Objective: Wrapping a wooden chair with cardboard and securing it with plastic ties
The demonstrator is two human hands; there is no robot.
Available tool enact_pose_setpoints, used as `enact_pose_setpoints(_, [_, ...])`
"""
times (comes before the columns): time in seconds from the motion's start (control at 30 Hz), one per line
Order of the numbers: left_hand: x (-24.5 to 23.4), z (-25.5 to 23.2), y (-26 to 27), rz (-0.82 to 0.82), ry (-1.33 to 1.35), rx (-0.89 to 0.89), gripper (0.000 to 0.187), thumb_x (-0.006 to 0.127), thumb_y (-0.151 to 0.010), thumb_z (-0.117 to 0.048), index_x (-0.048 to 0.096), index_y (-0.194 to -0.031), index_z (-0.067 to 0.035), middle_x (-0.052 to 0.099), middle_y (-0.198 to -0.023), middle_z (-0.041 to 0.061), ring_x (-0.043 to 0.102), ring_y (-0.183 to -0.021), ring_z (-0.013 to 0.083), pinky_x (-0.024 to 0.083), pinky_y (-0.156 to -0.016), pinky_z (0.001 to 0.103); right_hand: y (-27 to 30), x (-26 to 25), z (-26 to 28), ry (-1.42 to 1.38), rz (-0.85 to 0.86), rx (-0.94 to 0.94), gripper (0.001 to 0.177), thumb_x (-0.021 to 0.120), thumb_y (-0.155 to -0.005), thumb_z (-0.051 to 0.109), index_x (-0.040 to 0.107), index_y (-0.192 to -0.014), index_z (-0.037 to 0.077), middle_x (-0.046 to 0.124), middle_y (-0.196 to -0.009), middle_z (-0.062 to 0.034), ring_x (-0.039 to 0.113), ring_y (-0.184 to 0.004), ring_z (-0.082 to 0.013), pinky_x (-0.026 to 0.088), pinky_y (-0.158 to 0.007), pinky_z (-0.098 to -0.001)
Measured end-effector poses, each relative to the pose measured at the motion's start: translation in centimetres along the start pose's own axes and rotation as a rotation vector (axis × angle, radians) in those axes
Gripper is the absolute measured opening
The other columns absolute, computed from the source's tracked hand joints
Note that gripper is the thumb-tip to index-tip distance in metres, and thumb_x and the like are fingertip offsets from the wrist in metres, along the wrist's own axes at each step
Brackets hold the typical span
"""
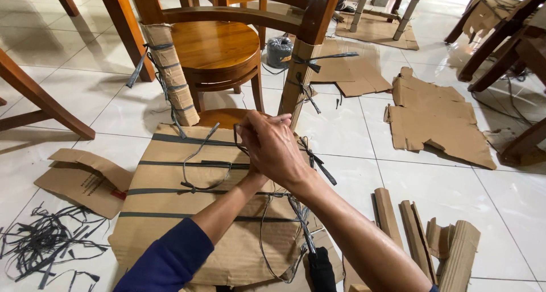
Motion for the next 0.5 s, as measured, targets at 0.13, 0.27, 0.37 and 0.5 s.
enact_pose_setpoints(0.13, [-5.6,2.6,-2.0,-0.089,0.231,0.259,0.031,0.057,-0.095,-0.049,0.054,-0.108,-0.021,0.066,-0.114,0.006,0.067,-0.108,0.0272,0.051,-0.100,0.043,-0.1,0.5,-0.7,-0.072,-0.142,-0.051,0.017,0.057,-0.102,0.020,0.063,-0.117,0.014,0.072,-0.095,-0.0135,0.074,-0.077,-0.0313,0.061,-0.069,-0.0447])
enact_pose_setpoints(0.27, [-2.1,-4.4,-4.3,-0.567,-1.068,0.211,0.038,0.082,-0.083,-0.051,0.072,-0.074,-0.015,0.068,-0.060,0.001,0.065,-0.056,0.0142,0.055,-0.061,0.029,1.7,0.0,-4.5,-0.074,-0.490,-0.095,0.021,0.053,-0.098,0.015,0.067,-0.113,0.019,0.069,-0.087,-0.0077,0.071,-0.073,-0.0305,0.058,-0.065,-0.0411])
enact_pose_setpoints(0.37, [-1.2,-5.5,-4.8,-0.645,-1.221,0.241,0.030,0.079,-0.091,-0.040,0.073,-0.075,-0.015,0.071,-0.061,0.001,0.069,-0.054,0.0108,0.055,-0.054,0.024,4.1,-2.6,-10.4,-0.184,-0.837,0.085,0.017,0.048,-0.101,0.010,0.065,-0.103,0.015,0.064,-0.077,-0.0048,0.062,-0.062,-0.0212,0.049,-0.056,-0.0301])
enact_pose_setpoints(0.5, [-8.8,-2.1,-6.8,-0.603,-1.403,0.317,0.015,0.084,-0.083,-0.037,0.079,-0.080,-0.023,0.070,-0.069,-0.006,0.073,-0.067,0.0096,0.057,-0.059,0.022,6.3,-5.3,-20.3,-0.566,-0.831,0.652,0.015,0.060,-0.098,0.021,0.065,-0.100,0.007,0.068,-0.080,-0.0058,0.058,-0.062,-0.0107,0.043,-0.044,-0.0186])
Point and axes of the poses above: each hand's wrist, its own y-axis away from the middle knuckle, its own x-axis out of the palm, z = x × y, the point moved 3 cm from there along -y, towards the middle knuckle
